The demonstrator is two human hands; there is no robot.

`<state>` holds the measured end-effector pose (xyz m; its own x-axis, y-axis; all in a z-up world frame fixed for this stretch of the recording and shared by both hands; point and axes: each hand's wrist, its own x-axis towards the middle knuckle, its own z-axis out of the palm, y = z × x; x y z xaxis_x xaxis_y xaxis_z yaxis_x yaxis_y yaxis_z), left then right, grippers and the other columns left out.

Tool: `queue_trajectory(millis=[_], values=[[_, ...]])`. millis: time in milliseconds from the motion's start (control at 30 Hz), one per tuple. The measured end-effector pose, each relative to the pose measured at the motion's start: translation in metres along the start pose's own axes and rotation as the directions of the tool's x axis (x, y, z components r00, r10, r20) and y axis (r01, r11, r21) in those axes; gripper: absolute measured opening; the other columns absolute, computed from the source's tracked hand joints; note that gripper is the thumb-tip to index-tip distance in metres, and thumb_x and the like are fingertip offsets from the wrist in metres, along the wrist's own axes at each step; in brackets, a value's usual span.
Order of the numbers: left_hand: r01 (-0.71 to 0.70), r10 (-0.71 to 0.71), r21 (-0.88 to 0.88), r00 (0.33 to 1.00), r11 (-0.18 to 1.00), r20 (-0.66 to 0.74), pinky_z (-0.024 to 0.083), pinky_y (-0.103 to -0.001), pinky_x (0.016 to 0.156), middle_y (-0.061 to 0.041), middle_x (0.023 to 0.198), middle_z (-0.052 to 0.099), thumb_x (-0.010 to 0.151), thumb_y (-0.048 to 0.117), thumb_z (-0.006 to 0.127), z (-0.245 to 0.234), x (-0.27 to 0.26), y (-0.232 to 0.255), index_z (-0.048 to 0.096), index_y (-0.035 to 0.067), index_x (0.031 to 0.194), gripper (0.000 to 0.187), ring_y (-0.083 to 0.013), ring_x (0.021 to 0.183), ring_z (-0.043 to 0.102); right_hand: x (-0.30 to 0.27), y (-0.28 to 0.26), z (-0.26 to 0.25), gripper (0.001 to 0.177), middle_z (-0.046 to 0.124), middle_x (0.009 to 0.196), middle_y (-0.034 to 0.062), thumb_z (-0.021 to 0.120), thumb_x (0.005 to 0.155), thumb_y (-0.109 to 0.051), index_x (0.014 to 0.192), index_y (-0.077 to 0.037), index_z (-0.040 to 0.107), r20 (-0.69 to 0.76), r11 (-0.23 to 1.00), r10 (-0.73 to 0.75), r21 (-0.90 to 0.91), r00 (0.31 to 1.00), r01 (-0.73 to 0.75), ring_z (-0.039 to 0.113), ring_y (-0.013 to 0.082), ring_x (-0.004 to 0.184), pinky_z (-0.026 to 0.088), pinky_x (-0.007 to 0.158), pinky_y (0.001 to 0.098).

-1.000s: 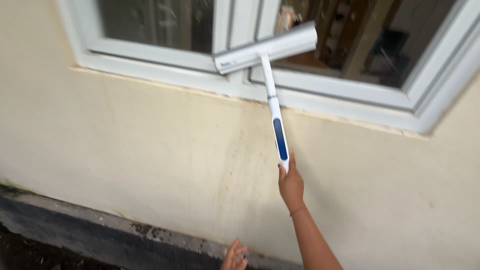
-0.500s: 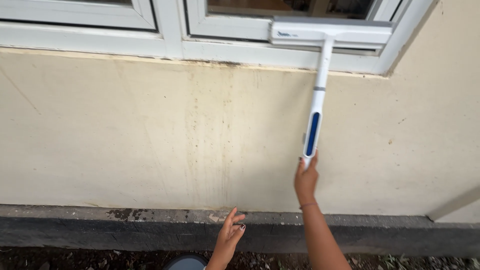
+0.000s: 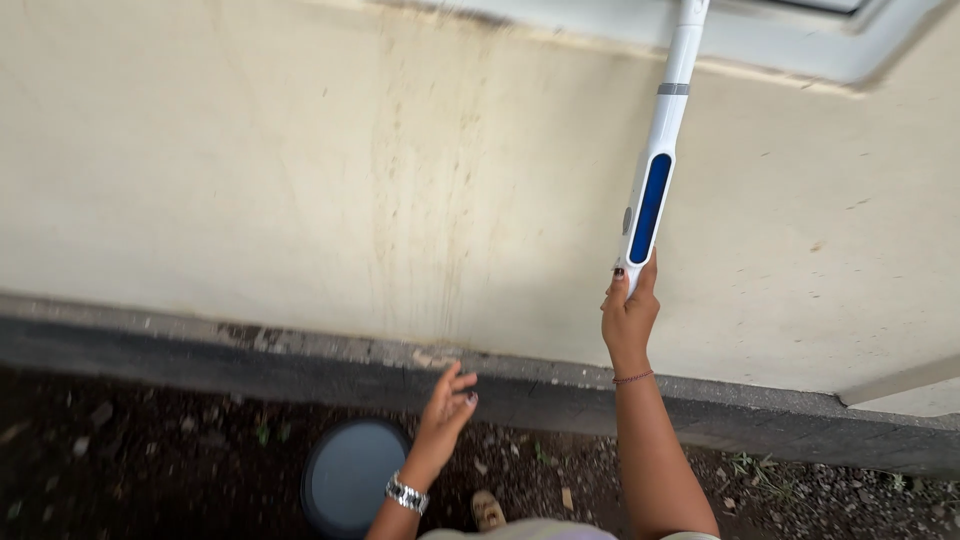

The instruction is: Cleaning the exterior of house windows using a specialized window scrubber and squeegee tool.

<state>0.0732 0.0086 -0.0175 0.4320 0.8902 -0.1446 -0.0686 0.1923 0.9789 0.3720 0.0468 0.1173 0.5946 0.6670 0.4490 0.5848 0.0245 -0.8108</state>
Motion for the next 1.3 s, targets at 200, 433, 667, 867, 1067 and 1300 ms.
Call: queue_trajectory(millis=[200, 433, 667, 867, 1067, 1300], values=[[-0.089, 0.040, -0.121, 0.932, 0.989, -0.360, 0.050, -0.038, 0.104, -0.014, 0.148, 0.055, 0.100, 0.030, 0.053, -0.034, -0.011, -0.035, 0.025, 0.009, 0.160, 0.069, -0.0226, 0.121, 0.061, -0.086, 0.061, 0.054, 0.066, 0.069, 0.098, 0.0085, 0.071, 0.096, -0.013, 0.149, -0.004, 0.033, 0.218, 0.979, -0.201, 0.050, 0.955, 0.195, 0.066, 0.0143, 0.082, 0.054, 0.071, 0.0300], [-0.087, 0.023, -0.013, 0.400, 0.996, -0.916, 0.028, -0.039, 0.123, -0.021, 0.167, 0.029, 0.112, 0.036, 0.041, -0.068, -0.080, -0.066, 0.012, 0.000, 0.164, 0.070, -0.0283, 0.152, 0.035, -0.210, 0.136, 0.101, 0.029, 0.071, 0.084, 0.0135, 0.076, 0.094, -0.019, 0.114, -0.005, 0.061, 0.850, 0.998, -0.058, 0.038, 0.524, 0.048, 0.069, 0.0219, 0.076, 0.055, 0.071, 0.0336], [0.039, -0.244, -0.241, 0.154, 0.970, -0.957, 0.038, -0.040, 0.116, -0.017, 0.169, 0.013, 0.110, 0.036, 0.041, -0.063, -0.137, -0.116, 0.003, 0.006, 0.164, 0.072, -0.0270, 0.144, 0.042, -0.297, 0.202, 0.173, 0.036, 0.072, 0.089, 0.0227, 0.072, 0.090, -0.033, 0.115, -0.009, 0.061, 0.978, 0.961, 0.134, -0.168, 0.159, 0.222, 0.070, 0.0436, 0.084, 0.054, 0.073, 0.0511], [0.108, -0.240, -0.226, 0.140, 0.968, -0.961, 0.050, -0.038, 0.102, -0.015, 0.168, 0.025, 0.110, 0.031, 0.044, -0.046, -0.167, -0.172, 0.000, 0.008, 0.164, 0.074, -0.0211, 0.120, 0.061, -0.357, 0.253, 0.226, 0.038, 0.073, 0.088, 0.0203, 0.067, 0.092, -0.042, 0.108, -0.009, 0.057, 0.970, 0.926, 0.237, -0.210, -0.050, 0.313, 0.071, 0.0415, 0.084, 0.054, 0.076, 0.0522], [0.113, -0.312, -0.297, 0.140, 0.948, -0.940, 0.052, -0.028, 0.088, -0.013, 0.165, 0.031, 0.106, 0.018, 0.051, -0.041, -0.154, -0.219, -0.003, 0.004, 0.163, 0.080, -0.0127, 0.108, 0.063, -0.395, 0.294, 0.267, 0.040, 0.073, 0.092, 0.0190, 0.066, 0.092, -0.045, 0.113, -0.011, 0.057, 0.948, 0.873, 0.301, -0.229, -0.106, 0.431, 0.071, 0.0406, 0.084, 0.054, 0.076, 0.0521], [0.187, -0.425, -0.387, 0.261, 0.903, -0.867, 0.052, -0.024, 0.070, -0.010, 0.162, 0.033, 0.101, 0.014, 0.054, -0.052, -0.122, -0.237, -0.009, 0.004, 0.161, 0.087, -0.0089, 0.086, 0.058, -0.422, 0.345, 0.304, 0.039, 0.070, 0.099, 0.0183, 0.069, 0.092, -0.036, 0.116, -0.009, 0.056, 0.988, 0.903, 0.151, -0.123, -0.036, 0.412, 0.069, 0.0395, 0.089, 0.053, 0.079, 0.0509]])
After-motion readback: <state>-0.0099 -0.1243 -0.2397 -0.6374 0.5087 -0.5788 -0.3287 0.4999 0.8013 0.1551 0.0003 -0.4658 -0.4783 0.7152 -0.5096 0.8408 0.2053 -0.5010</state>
